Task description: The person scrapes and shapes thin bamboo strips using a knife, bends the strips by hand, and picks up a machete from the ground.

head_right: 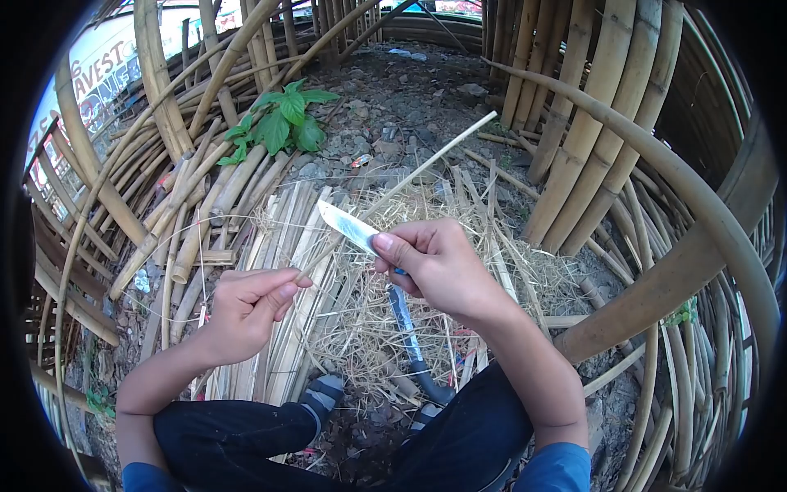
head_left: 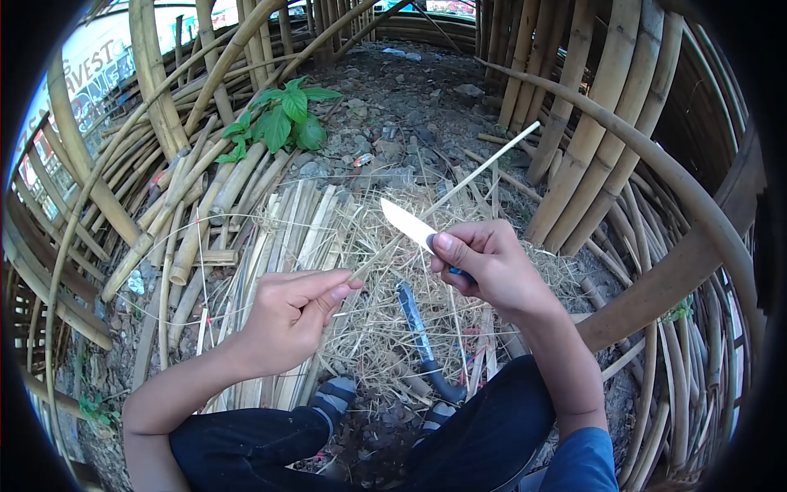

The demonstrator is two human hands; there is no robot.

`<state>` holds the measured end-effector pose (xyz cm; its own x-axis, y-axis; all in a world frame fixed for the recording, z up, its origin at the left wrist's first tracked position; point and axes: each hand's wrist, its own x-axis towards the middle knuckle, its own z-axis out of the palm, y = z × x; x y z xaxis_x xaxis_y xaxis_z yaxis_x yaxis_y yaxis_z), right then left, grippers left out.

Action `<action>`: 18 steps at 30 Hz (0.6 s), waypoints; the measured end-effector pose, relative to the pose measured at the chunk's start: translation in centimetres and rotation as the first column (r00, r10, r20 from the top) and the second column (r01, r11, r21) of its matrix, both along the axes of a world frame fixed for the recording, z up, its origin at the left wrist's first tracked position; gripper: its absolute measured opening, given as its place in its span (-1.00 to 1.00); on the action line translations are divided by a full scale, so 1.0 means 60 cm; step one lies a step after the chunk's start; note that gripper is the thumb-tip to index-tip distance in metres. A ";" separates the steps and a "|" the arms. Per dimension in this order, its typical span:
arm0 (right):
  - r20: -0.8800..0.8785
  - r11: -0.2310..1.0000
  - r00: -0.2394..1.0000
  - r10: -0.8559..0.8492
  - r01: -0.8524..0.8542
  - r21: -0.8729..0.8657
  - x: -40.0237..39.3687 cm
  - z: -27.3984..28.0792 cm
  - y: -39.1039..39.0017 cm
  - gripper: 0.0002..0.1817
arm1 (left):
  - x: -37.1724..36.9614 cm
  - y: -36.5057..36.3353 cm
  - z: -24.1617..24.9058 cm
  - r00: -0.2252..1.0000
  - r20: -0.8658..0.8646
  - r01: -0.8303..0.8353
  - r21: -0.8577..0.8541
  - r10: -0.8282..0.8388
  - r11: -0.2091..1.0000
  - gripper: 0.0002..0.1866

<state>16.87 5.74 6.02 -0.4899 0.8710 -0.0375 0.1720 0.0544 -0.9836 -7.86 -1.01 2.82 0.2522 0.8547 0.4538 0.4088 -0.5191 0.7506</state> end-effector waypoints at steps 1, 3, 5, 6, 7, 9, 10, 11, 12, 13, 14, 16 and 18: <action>-0.024 1.000 1.000 -0.017 0.018 0.010 0.002 -0.002 0.003 -0.65 | -0.001 -0.001 -0.001 1.000 0.001 0.000 -0.002 0.000 1.000 -0.81; 0.007 1.000 1.000 -0.022 0.022 0.009 0.002 0.000 0.002 -0.66 | -0.002 0.000 -0.001 1.000 -0.026 -0.006 0.008 0.006 1.000 -0.81; 0.036 1.000 0.999 -0.029 0.029 0.006 0.002 0.000 0.002 -0.66 | -0.001 0.000 -0.003 1.000 -0.018 -0.010 0.005 0.011 1.000 -0.81; 0.030 0.999 0.999 -0.028 0.028 0.017 0.003 0.000 0.003 -0.66 | 0.000 0.000 -0.004 1.000 -0.008 -0.014 0.000 0.014 1.000 -0.81; 0.026 0.999 0.999 -0.027 0.026 0.029 0.004 0.000 0.004 -0.66 | 0.000 0.000 -0.004 1.000 -0.007 -0.014 -0.001 0.014 1.000 -0.81; 0.010 0.999 0.999 -0.042 0.041 0.028 0.005 0.003 0.003 -0.65 | 0.001 -0.001 -0.002 1.000 0.001 -0.011 0.004 0.011 1.000 -0.81; -0.005 0.998 0.998 -0.057 0.057 0.027 0.006 0.004 0.003 -0.64 | 0.000 0.000 -0.003 1.000 0.001 -0.011 0.005 0.011 1.000 -0.81; -0.004 0.998 0.998 -0.057 0.057 0.028 0.012 0.003 0.010 -0.64 | -0.004 0.000 -0.006 1.000 0.018 -0.024 -0.008 0.024 1.000 -0.81; -0.025 0.995 0.996 -0.083 0.084 0.058 0.023 -0.001 0.023 -0.64 | -0.008 0.000 -0.008 0.999 0.035 -0.036 -0.023 0.037 0.999 -0.81; -0.045 0.990 0.993 -0.108 0.112 0.086 0.029 -0.003 0.030 -0.63 | -0.011 -0.001 -0.008 0.999 0.037 -0.035 -0.023 0.036 0.999 -0.81; -0.042 0.990 0.993 -0.108 0.111 0.088 0.028 -0.004 0.029 -0.63 | -0.014 -0.003 -0.007 0.999 0.022 -0.035 -0.061 0.036 0.998 -0.80; -0.055 0.988 0.990 -0.132 0.136 0.077 0.024 -0.006 0.027 -0.64 | -0.015 -0.002 -0.006 0.999 0.003 -0.032 -0.094 0.032 0.995 -0.78; -0.062 0.984 0.985 -0.161 0.165 0.073 0.027 -0.003 0.029 -0.64 | -0.015 -0.001 -0.007 0.999 -0.015 -0.048 -0.090 0.047 0.995 -0.78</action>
